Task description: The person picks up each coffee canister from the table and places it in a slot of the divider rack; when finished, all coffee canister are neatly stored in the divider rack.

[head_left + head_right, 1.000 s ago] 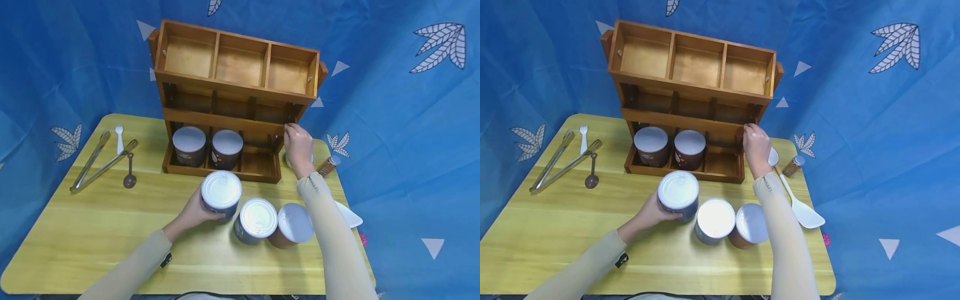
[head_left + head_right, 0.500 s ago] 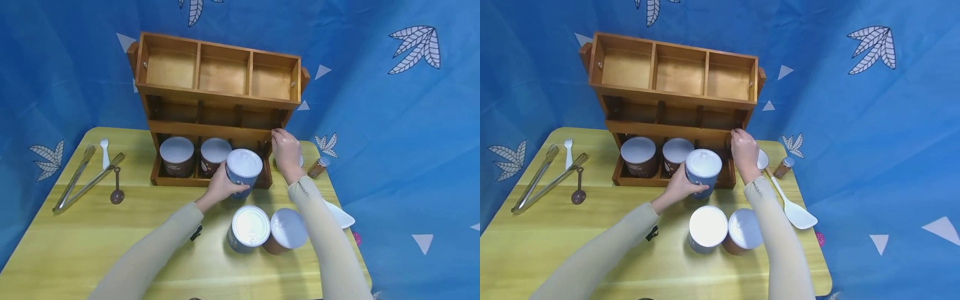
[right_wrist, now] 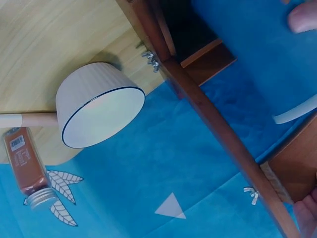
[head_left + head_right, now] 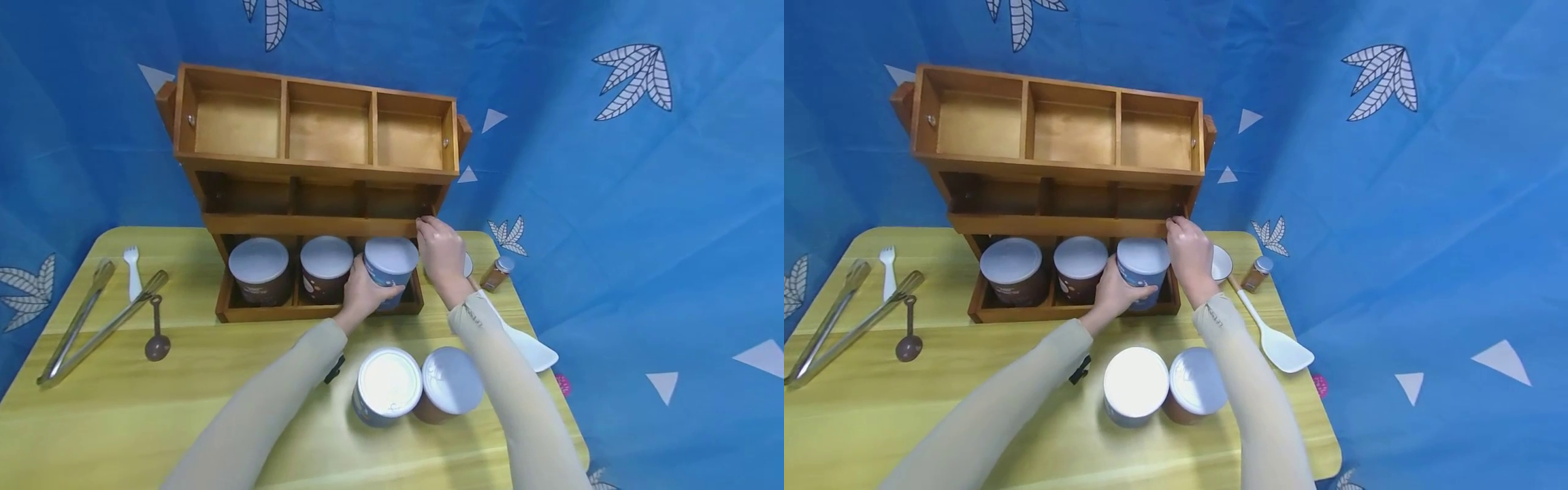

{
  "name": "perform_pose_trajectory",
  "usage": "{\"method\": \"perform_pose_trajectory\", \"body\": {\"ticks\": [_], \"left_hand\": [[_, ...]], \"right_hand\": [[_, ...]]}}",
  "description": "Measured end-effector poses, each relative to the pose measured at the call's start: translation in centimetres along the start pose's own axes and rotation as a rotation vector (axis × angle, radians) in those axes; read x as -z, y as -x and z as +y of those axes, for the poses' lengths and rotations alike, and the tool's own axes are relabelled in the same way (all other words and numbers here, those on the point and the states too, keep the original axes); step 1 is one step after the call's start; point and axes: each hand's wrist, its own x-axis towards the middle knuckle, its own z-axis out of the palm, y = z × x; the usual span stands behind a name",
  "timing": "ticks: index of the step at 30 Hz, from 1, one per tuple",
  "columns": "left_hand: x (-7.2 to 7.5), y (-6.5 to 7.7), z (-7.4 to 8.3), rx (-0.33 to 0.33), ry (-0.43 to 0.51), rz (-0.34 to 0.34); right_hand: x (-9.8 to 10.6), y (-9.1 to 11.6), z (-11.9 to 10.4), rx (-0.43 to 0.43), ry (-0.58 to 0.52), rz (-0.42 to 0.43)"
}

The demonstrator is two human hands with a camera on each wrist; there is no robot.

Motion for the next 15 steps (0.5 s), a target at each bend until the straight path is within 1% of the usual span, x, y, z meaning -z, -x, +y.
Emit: {"method": "perform_pose_trajectory", "body": {"ticks": [4,7,11,15], "left_hand": [[-0.7,-0.7,-0.2,0.000,0.022,0.056],[-1.3,-1.1,-0.4,-0.012,0.040,0.072],[-2.1,-1.6,-0.7,-0.018,0.053,0.070],[-2.8,-1.9,-1.4,-0.007,0.027,0.045]], "right_hand": [[0.0,0.0,-0.1,0.011,0.014,0.009],[-0.1,-0.1,0.1,0.010,0.035,0.030],[-0.1,-0.1,0.3,0.013,0.052,0.048],[0.0,0.1,0.2,0.023,0.046,0.045]]}}
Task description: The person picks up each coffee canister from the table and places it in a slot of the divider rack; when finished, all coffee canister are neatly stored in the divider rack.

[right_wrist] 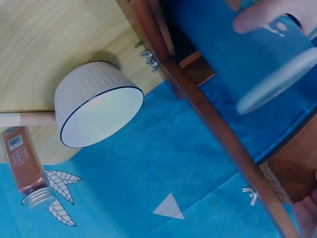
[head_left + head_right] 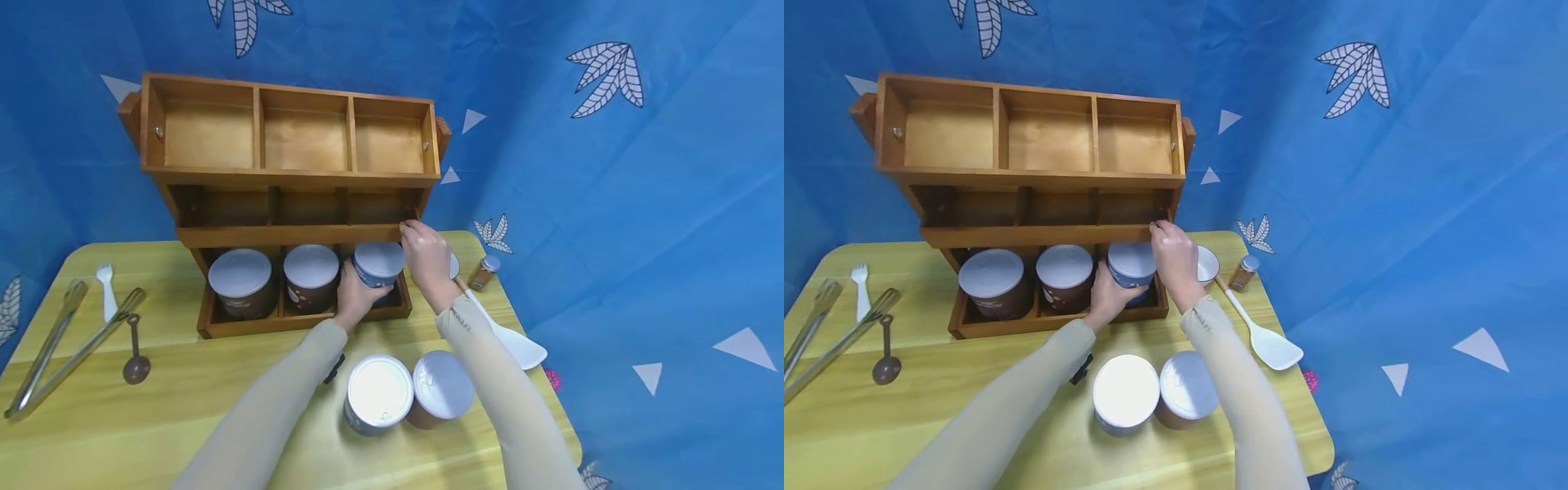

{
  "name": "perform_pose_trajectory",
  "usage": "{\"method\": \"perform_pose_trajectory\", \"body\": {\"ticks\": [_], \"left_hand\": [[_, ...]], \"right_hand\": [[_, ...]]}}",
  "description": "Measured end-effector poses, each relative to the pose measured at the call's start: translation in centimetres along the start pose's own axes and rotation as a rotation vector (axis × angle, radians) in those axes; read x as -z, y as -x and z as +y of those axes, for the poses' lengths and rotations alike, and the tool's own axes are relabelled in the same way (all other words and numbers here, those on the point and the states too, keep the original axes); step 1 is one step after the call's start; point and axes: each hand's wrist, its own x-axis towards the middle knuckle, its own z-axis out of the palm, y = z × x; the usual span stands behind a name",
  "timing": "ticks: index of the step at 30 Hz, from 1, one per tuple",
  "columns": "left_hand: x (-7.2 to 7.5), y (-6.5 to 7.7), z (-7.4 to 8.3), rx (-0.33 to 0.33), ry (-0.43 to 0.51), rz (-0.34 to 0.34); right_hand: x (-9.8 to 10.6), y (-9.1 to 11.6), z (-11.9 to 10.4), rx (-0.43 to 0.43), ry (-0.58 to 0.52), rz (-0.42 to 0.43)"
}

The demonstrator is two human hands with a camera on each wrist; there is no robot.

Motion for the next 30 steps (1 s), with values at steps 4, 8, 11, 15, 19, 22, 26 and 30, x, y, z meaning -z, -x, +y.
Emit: {"method": "perform_pose_trajectory", "body": {"ticks": [4,8,11,15,19,22,26,30], "left_hand": [[0.8,0.4,-1.5,0.005,0.011,-0.003],[1.5,1.1,-2.6,0.021,0.022,0.000],[2.1,1.6,-3.0,0.029,0.028,-0.005],[3.5,2.6,-2.8,0.011,-0.011,-0.066],[6.7,5.1,-1.6,-0.045,-0.157,-0.254],[10.7,7.7,-0.3,-0.168,-0.252,-0.355],[17.2,8.9,0.7,-0.395,-0.322,-0.233],[25.2,6.9,0.6,-0.395,-0.485,-0.043]], "right_hand": [[-0.2,0.0,-1.4,0.010,-0.021,-0.005],[-0.3,0.0,-2.6,0.014,-0.038,-0.013],[-0.3,0.0,-3.1,0.017,-0.051,-0.021],[-0.5,0.0,-3.2,0.016,-0.066,-0.035],[-0.5,0.1,-2.6,0.008,-0.085,-0.044],[-0.3,0.0,-1.7,-0.003,-0.097,-0.058],[0.1,-0.1,0.1,-0.013,-0.108,-0.062],[-0.2,-0.1,-0.2,-0.021,-0.136,-0.038]]}}
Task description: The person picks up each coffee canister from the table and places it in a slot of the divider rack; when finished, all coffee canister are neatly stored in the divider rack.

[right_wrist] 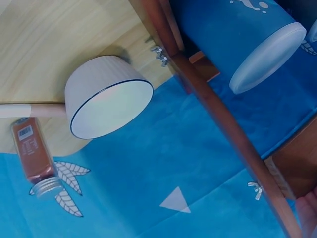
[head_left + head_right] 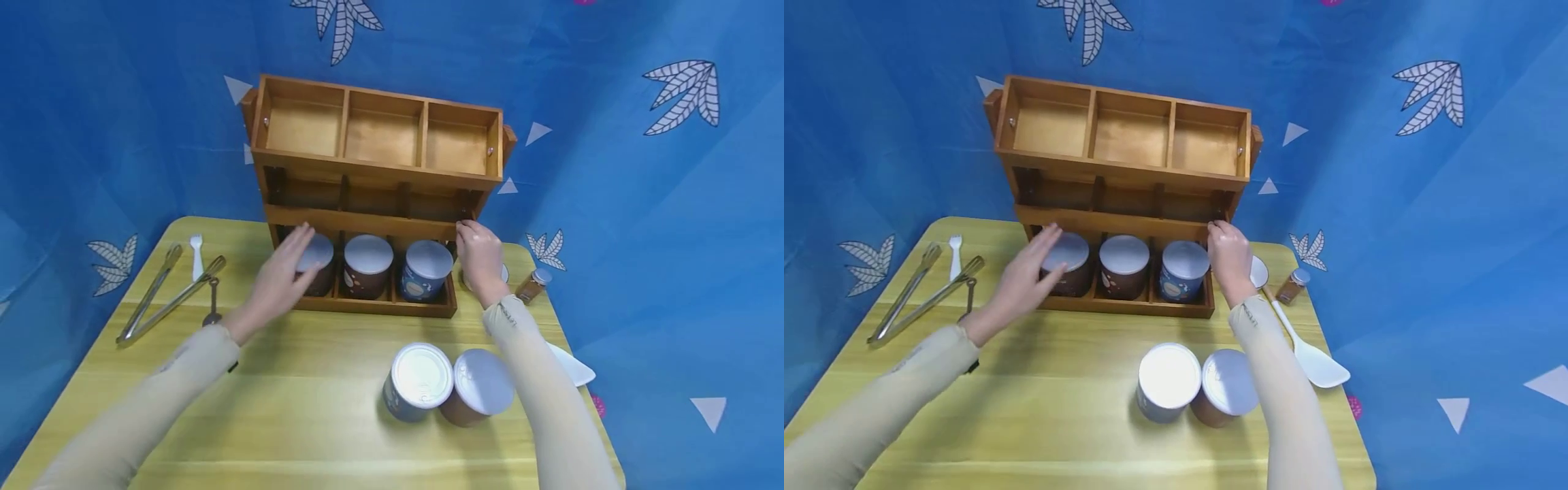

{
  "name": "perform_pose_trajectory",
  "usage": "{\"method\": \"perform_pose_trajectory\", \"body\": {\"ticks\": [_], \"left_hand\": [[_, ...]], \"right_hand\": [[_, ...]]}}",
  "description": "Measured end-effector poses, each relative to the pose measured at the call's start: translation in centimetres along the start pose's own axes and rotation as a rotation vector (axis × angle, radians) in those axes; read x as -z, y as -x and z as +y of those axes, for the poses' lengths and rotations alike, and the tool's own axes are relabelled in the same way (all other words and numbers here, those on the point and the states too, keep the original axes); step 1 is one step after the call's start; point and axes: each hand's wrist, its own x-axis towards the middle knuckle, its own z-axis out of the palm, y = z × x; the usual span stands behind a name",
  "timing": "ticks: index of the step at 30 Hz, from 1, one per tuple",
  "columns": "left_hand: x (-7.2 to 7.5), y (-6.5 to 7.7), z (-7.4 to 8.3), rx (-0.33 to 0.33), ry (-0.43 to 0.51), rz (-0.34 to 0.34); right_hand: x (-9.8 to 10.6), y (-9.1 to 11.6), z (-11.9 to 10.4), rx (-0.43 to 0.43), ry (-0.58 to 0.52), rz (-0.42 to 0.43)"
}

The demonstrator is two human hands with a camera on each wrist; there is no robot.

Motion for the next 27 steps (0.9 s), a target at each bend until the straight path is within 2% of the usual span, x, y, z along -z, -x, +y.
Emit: {"method": "perform_pose_trajectory", "body": {"ticks": [2,4,7,9,12,16,19,21,24,27], "left_hand": [[1.7,-2.3,-1.4,0.039,-0.078,-0.020],[2.7,-4.3,-2.6,0.062,-0.146,-0.067],[3.2,-5.8,-3.9,0.088,-0.195,-0.087],[3.2,-5.8,-4.4,0.109,-0.208,-0.030],[3.2,-5.2,-4.8,0.124,-0.226,0.122],[2.1,-5.1,-5.1,0.093,-0.298,0.254],[1.8,-5.3,-5.2,0.061,-0.346,0.325],[1.7,-5.6,-5.1,0.046,-0.360,0.370],[1.8,-5.7,-5.1,0.035,-0.357,0.409],[1.9,-5.8,-5.0,0.020,-0.349,0.423]], "right_hand": [[0.6,-0.1,1.0,-0.016,0.016,-0.006],[1.1,-0.2,1.4,-0.030,0.029,-0.030],[1.3,-0.3,1.2,-0.038,0.035,-0.067],[1.3,-0.3,0.6,-0.041,0.035,-0.085],[1.1,-0.3,-0.5,-0.031,0.034,-0.081],[0.8,0.3,-0.5,-0.046,0.026,-0.099],[1.6,0.5,-0.8,-0.078,0.010,-0.185],[2.9,1.1,-1.0,-0.120,-0.046,-0.277],[5.4,3.8,-1.2,-0.219,-0.173,-0.385],[8.6,8.6,-1.0,-0.376,-0.343,-0.413]]}}
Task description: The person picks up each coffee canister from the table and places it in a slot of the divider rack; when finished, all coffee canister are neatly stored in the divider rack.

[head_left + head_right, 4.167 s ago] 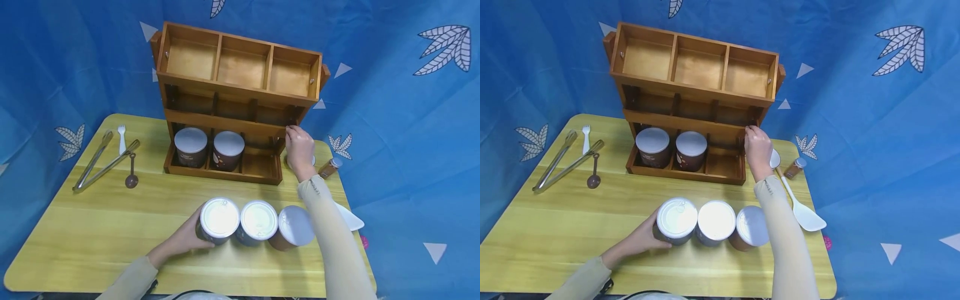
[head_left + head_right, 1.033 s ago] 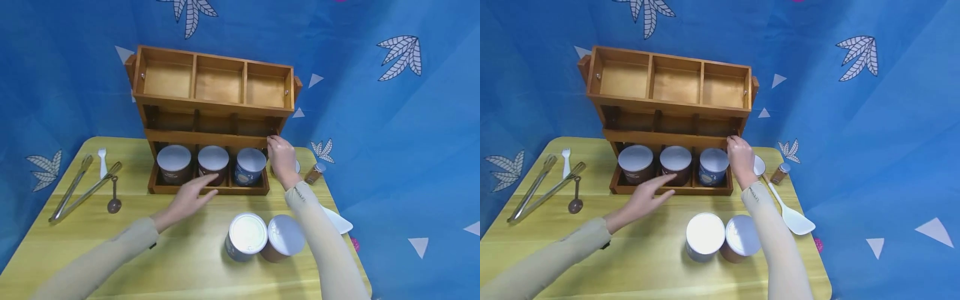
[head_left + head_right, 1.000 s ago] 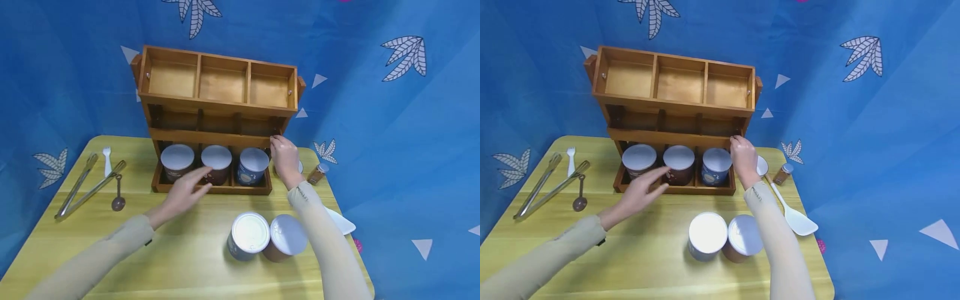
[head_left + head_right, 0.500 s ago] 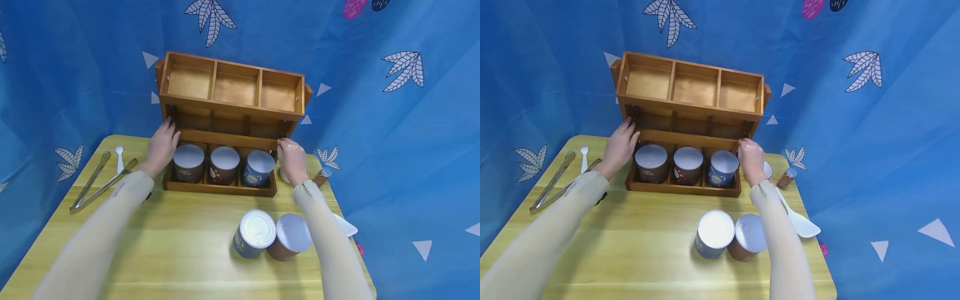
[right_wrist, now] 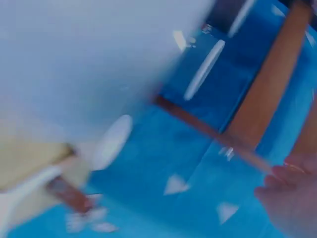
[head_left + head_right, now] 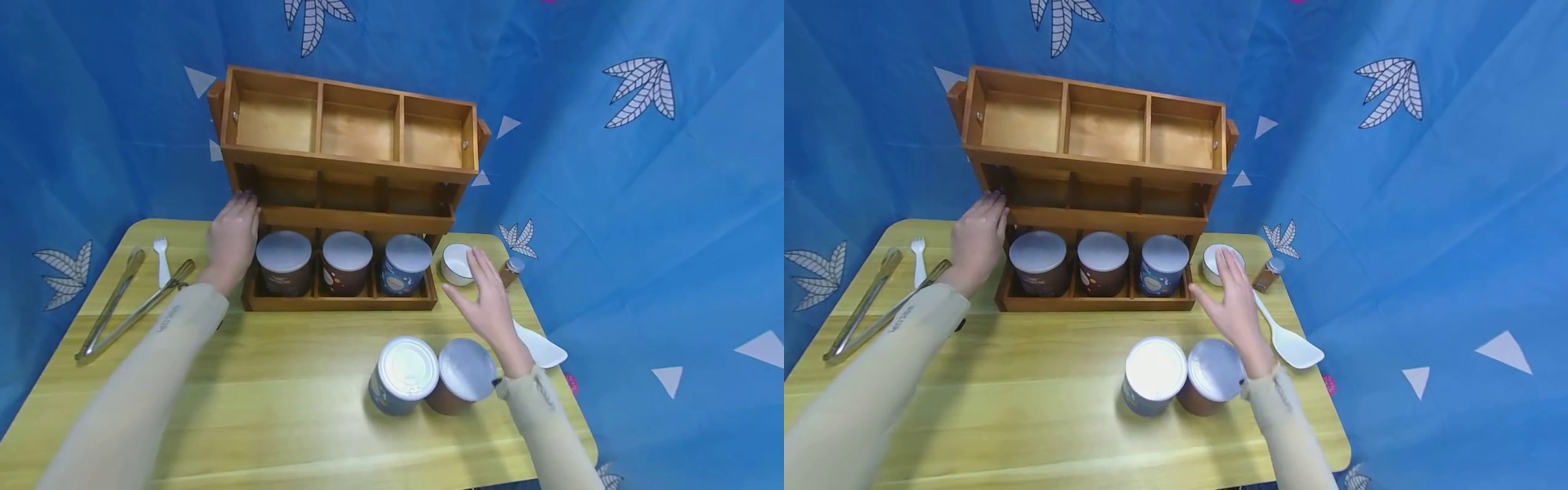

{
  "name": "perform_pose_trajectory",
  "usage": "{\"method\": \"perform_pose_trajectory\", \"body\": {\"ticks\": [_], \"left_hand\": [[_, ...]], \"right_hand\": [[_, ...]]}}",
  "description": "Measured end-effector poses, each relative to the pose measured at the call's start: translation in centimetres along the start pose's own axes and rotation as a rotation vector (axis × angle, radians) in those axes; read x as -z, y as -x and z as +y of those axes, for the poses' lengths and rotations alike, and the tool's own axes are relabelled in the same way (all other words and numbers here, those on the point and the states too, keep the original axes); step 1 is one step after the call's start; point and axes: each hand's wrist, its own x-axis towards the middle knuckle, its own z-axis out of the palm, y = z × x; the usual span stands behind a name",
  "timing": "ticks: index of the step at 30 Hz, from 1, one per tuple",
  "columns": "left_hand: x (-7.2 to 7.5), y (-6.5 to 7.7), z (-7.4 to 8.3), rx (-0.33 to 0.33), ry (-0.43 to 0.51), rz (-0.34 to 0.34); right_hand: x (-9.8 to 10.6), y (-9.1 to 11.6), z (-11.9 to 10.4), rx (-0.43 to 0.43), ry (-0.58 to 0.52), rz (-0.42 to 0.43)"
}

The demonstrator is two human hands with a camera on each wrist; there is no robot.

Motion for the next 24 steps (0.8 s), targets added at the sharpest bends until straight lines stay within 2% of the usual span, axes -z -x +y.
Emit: {"method": "perform_pose_trajectory", "body": {"ticks": [5,9,13,17,24], "left_hand": [[0.1,0.1,-0.1,-0.005,0.013,0.013],[-0.2,-0.2,-0.1,0.004,0.024,0.001],[0.1,-0.9,-0.2,0.010,0.017,0.000],[0.1,-0.7,-0.3,0.014,0.019,-0.012],[-0.2,-0.1,-0.2,0.005,0.032,0.003]], "right_hand": [[0.7,9.6,3.5,-0.244,-0.252,-0.003],[-0.9,14.9,5.7,-0.403,-0.372,-0.001],[-3.7,16.5,6.8,-0.457,-0.442,-0.057],[-6.1,16.6,7.4,-0.413,-0.461,-0.077],[-7.6,16.3,7.4,-0.370,-0.539,-0.073]]}}
